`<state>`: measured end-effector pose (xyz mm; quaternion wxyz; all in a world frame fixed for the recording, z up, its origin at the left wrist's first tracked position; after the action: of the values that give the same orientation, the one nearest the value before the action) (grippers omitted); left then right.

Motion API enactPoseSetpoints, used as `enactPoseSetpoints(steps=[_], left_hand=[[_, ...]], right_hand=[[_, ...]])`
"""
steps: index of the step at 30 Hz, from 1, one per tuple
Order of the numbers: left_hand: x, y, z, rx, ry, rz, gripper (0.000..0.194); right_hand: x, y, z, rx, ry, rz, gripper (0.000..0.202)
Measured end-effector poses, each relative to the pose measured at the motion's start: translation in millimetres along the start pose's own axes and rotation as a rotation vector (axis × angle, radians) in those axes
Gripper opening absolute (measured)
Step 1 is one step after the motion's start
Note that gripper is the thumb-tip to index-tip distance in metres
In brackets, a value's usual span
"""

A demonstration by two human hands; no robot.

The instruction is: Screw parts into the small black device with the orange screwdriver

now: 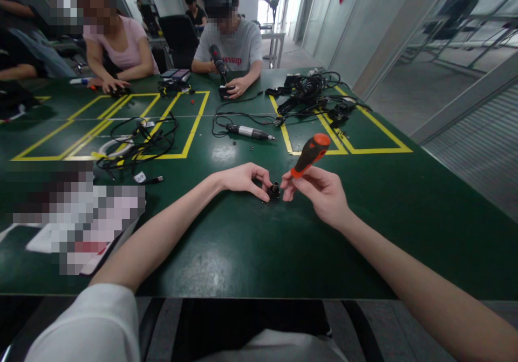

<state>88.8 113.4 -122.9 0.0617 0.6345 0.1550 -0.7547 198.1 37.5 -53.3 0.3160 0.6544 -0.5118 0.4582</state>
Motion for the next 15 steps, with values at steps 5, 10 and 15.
enactPoseSetpoints(steps=[5,10,15], left_hand=[[-0.3,-3.2,0.8,-0.023,-0.011,-0.039,0.039],[0.6,-3.8,1.3,-0.023,-0.025,-0.047,0.039],[1.1,-5.9,1.9,-0.048,-0.022,-0.039,0.040]], right_hand=[[-1.6,-4.3,2.1,-0.056,0.016,0.037,0.031],[2.0,-6.9,0.7,-0.076,0.007,0.069,0.028],[2.1,-3.2,-1.2,-0.041,0.022,0.078,0.027]])
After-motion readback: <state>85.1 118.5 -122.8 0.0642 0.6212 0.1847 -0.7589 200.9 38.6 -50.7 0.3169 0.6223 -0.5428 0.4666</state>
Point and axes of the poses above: each hand's wrist, its own z-axis away from the middle knuckle, its own y-axis out of the palm, x = y × z, the point moved 9 cm from there along -z, towards the middle knuckle, and after that the axes turned 8 degrees about x, right-handed, at the moved point
